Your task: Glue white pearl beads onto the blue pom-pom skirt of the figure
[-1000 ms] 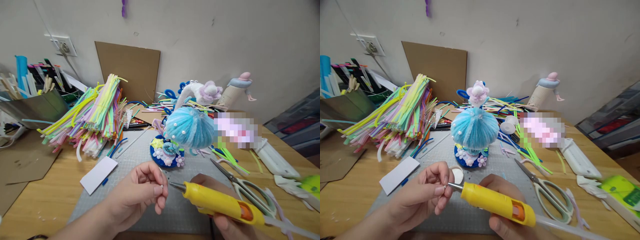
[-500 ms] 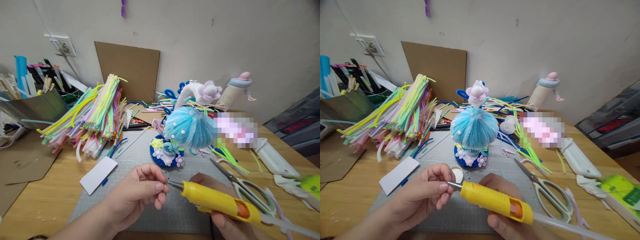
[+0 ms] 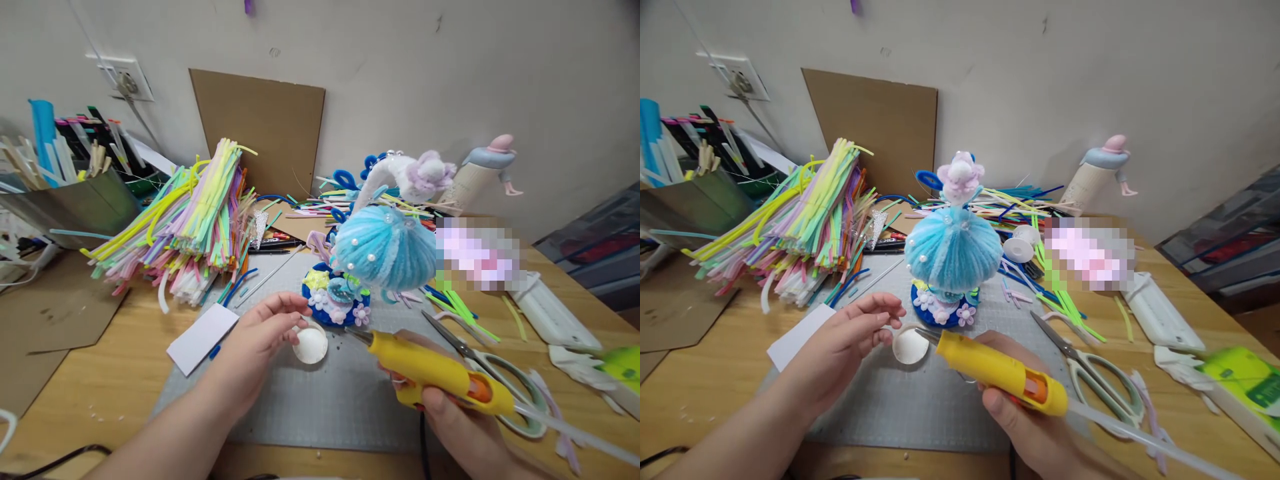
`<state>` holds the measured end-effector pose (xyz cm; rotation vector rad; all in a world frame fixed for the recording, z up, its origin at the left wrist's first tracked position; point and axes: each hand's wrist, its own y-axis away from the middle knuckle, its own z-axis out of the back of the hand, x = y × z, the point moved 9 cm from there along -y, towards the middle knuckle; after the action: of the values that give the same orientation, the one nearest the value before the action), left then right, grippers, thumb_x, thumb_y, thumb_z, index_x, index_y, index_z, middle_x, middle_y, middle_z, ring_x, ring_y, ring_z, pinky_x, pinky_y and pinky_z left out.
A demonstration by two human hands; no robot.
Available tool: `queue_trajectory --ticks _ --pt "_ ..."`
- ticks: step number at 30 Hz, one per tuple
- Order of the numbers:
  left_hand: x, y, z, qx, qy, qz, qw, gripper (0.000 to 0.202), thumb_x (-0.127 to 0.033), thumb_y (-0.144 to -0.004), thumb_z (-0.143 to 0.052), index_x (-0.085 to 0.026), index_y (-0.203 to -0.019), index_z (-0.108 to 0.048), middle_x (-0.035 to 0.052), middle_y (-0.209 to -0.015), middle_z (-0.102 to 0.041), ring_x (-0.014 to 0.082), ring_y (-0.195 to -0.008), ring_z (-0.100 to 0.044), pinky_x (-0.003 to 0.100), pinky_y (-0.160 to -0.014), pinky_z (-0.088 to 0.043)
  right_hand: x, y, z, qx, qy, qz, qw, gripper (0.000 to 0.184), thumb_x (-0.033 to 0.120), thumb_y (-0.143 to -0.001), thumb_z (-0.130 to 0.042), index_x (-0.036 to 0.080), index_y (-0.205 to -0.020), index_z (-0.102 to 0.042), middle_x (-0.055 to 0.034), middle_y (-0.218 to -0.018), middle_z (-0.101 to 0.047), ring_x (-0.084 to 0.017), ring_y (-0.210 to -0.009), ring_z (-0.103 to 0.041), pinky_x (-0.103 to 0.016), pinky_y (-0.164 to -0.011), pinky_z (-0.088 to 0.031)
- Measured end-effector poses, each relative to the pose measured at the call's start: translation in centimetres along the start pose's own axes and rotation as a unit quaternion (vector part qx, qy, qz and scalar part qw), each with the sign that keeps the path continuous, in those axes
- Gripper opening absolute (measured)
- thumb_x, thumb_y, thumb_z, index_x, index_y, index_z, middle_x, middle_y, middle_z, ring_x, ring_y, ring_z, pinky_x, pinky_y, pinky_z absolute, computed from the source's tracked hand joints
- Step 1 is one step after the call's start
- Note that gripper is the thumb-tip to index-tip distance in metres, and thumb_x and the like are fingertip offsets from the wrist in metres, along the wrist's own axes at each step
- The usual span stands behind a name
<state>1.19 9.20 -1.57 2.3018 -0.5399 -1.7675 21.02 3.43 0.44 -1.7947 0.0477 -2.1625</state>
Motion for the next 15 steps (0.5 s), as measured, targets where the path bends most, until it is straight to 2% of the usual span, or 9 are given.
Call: queue_trajectory --ticks 2,3,4,6,8,9,11,15 --pt "-0.4 0.3 -0.5 0.04 -0.108 -0.029 0.993 0.013 -0.023 -0.079 -0.062 -0.018 -0.091 -0.065 0.0001 -0.083 -0.064 0.0107 -0.072 -0.057 0.02 -0.063 -0.043 0.0 0.1 0.2 -0.011 -0.022 -0.004 1.0 0.029 0.059 -0.083 -0.054 0.032 -0.077 -0.057 0.0 -0.081 -0.059 -0.024 -0.072 -0.056 -0.034 -0.063 -0.043" --pt "-0.4 0.4 -1.0 0.078 -0.186 -0.042 0.979 0.012 -0.024 -0.079 -0.062 -0.019 -0.09 -0.066 -0.0002 -0.081 -0.064 0.0114 -0.072 -0.056 0.021 -0.063 -0.042 0.1 0.1 0.4 -0.02 -0.036 -0.002 0.999 0.029 0.059 -0.082 -0.055 0.031 -0.077 -0.058 -0.0004 -0.082 -0.059 -0.024 -0.073 -0.056 -0.034 -0.063 -0.043" --pt "-0.2 0.7 -1.7 0.126 -0.272 -0.052 0.953 0.011 -0.025 -0.079 -0.063 -0.02 -0.089 -0.066 -0.0005 -0.08 -0.064 0.0122 -0.071 -0.056 0.023 -0.064 -0.042 0.2 0.1 0.5 -0.024 -0.04 0.0 0.999 0.029 0.06 -0.082 -0.056 0.031 -0.077 -0.059 -0.0008 -0.082 -0.059 -0.025 -0.074 -0.056 -0.034 -0.064 -0.043" --pt "0.4 1.4 -2.8 0.221 -0.43 -0.081 0.872 0.011 -0.022 -0.078 -0.065 -0.022 -0.088 -0.069 -0.0003 -0.081 -0.066 0.0144 -0.075 -0.057 0.025 -0.068 -0.042 0.4 0.2 0.6 -0.028 -0.041 0.004 0.999 0.03 0.06 -0.083 -0.056 0.03 -0.077 -0.06 -0.0014 -0.083 -0.06 -0.024 -0.074 -0.057 -0.034 -0.064 -0.043" --pt "0.5 1.8 -3.1 0.266 -0.532 -0.125 0.794 0.014 -0.017 -0.078 -0.063 -0.023 -0.089 -0.07 0.0006 -0.087 -0.068 0.017 -0.083 -0.059 0.027 -0.075 -0.041 0.5 0.2 0.8 -0.032 -0.036 0.011 0.999 0.03 0.057 -0.084 -0.055 0.029 -0.076 -0.061 -0.0015 -0.082 -0.061 -0.023 -0.07 -0.057 -0.034 -0.062 -0.043" --pt "0.3 1.9 -3.1 0.265 -0.564 -0.146 0.768 0.015 -0.016 -0.079 -0.062 -0.023 -0.09 -0.07 0.0012 -0.089 -0.068 0.018 -0.086 -0.059 0.029 -0.077 -0.04 0.5 0.2 0.9 -0.033 -0.029 0.013 0.999 0.03 0.056 -0.085 -0.055 0.028 -0.075 -0.06 -0.0016 -0.08 -0.061 -0.023 -0.068 -0.057 -0.035 -0.062 -0.043" --pt "-0.3 1.8 -2.7 0.239 -0.609 -0.167 0.738 0.015 -0.015 -0.08 -0.059 -0.023 -0.087 -0.069 0.0019 -0.09 -0.068 0.019 -0.088 -0.059 0.03 -0.078 -0.039 0.5 0.1 1.0 -0.035 -0.013 0.015 0.999 0.031 0.055 -0.086 -0.054 0.028 -0.074 -0.06 -0.0021 -0.08 -0.061 -0.023 -0.066 -0.056 -0.035 -0.061 -0.044" --pt "0.0 2.4 -1.2 0.174 -0.654 -0.113 0.728 0.015 -0.014 -0.081 -0.054 -0.021 -0.083 -0.066 0.0022 -0.087 -0.067 0.0184 -0.08 -0.06 0.029 -0.07 -0.04 1.0 -0.2 0.9 -0.038 0.004 0.036 0.999 0.029 0.053 -0.089 -0.052 0.028 -0.078 -0.06 -0.0015 -0.079 -0.06 -0.021 -0.069 -0.055 -0.032 -0.059 -0.042"
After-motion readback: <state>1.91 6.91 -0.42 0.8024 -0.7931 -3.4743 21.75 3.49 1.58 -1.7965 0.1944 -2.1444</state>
